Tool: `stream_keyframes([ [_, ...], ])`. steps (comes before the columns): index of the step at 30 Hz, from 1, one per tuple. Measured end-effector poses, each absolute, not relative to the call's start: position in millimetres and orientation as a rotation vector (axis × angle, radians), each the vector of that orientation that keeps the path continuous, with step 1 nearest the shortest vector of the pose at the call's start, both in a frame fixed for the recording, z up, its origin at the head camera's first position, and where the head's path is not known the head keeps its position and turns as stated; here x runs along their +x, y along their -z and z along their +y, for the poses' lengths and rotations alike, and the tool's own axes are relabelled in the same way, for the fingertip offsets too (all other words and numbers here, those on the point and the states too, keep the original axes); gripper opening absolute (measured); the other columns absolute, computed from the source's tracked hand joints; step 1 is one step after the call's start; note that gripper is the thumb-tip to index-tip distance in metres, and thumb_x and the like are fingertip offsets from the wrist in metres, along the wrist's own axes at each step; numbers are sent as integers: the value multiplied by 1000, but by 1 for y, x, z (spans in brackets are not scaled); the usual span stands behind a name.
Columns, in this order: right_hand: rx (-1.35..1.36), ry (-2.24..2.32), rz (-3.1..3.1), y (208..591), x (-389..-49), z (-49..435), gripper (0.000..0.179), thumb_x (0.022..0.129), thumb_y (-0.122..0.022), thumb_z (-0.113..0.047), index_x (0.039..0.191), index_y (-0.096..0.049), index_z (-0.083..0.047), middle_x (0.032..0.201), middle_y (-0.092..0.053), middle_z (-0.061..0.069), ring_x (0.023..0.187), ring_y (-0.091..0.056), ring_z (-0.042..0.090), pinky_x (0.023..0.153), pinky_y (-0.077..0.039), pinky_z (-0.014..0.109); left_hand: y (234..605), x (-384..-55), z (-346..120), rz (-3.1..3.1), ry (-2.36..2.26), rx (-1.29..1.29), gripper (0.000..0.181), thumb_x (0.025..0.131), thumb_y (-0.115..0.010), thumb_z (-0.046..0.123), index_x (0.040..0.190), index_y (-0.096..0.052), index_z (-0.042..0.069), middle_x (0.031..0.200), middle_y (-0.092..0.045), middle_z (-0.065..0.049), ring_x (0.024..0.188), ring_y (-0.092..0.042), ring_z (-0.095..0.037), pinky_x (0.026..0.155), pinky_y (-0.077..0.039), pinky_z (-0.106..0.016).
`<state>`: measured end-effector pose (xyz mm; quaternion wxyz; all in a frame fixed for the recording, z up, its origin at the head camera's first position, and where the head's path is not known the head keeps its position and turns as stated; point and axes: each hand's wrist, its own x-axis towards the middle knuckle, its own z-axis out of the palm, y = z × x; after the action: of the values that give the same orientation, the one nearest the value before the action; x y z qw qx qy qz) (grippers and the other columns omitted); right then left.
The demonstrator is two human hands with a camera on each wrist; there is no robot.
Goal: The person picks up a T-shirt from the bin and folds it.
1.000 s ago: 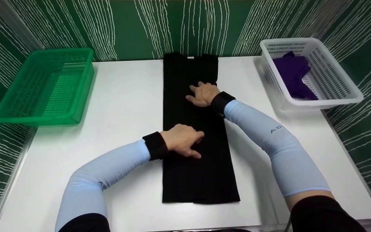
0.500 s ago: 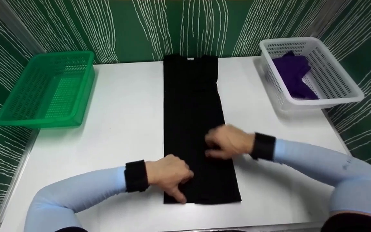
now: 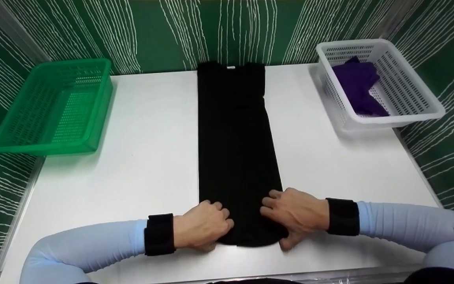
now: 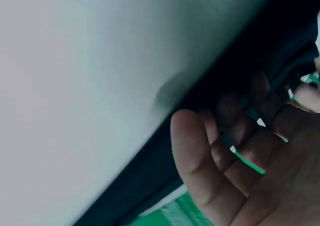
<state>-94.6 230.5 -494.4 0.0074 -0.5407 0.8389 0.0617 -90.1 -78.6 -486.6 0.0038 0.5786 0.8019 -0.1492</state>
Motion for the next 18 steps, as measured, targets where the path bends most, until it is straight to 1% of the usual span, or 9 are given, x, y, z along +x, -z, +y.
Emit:
stream_keyframes([
  [3, -1806, -304, 2667, 495, -89, 230, 50, 73, -89, -56, 90, -63, -16, 80, -62, -3, 66, -52, 15, 44, -38, 28, 486, -92, -80, 2544, 356, 1816, 18, 85, -84, 34, 93, -74, 22, 85, -74, 4, 72, -66, -15, 51, -51, -30],
  [5, -1853, -329, 2703, 496, -89, 230, 41, 77, -89, -47, 85, -63, -16, 76, -61, -4, 62, -52, 15, 43, -41, 29, 484, -99, -82, 2513, 210, 1769, 14, 84, -83, 27, 90, -73, 19, 81, -73, 3, 68, -64, -15, 49, -50, -31],
  [8, -1868, -231, 2724, 496, -93, 232, 34, 79, -90, -38, 80, -63, -17, 73, -61, -6, 61, -53, 13, 44, -42, 28, 476, -113, -87, 2410, -103, 1604, 11, 83, -81, 19, 88, -72, 16, 75, -69, 5, 63, -58, -10, 50, -47, -28],
  [10, -1864, -95, 2708, 494, -97, 235, 32, 77, -90, -32, 78, -62, -18, 72, -60, -7, 61, -54, 11, 45, -41, 26, 470, -122, -90, 2337, -292, 1497, 10, 85, -79, 17, 88, -69, 14, 72, -63, 7, 60, -51, -6, 51, -43, -25],
  [12, -1878, 27, 2665, 491, -100, 238, 31, 72, -89, -29, 77, -61, -19, 72, -59, -9, 62, -54, 9, 45, -39, 24, 463, -128, -94, 2268, -427, 1432, 7, 88, -76, 16, 87, -69, 14, 70, -58, 9, 58, -46, -2, 52, -38, -20],
  [16, -1954, 198, 2536, 482, -104, 241, 32, 67, -89, -32, 74, -61, -21, 73, -58, -10, 64, -55, 7, 47, -38, 22, 455, -131, -97, 2139, -495, 1439, 4, 90, -72, 17, 90, -70, 13, 71, -53, 14, 57, -43, 3, 53, -32, -14],
  [18, -1981, 275, 2461, 477, -106, 240, 33, 66, -89, -33, 72, -59, -22, 73, -56, -10, 63, -52, 5, 48, -35, 19, 453, -131, -96, 2073, -491, 1457, 5, 91, -71, 17, 94, -72, 13, 71, -52, 14, 57, -42, 4, 53, -32, -13],
])
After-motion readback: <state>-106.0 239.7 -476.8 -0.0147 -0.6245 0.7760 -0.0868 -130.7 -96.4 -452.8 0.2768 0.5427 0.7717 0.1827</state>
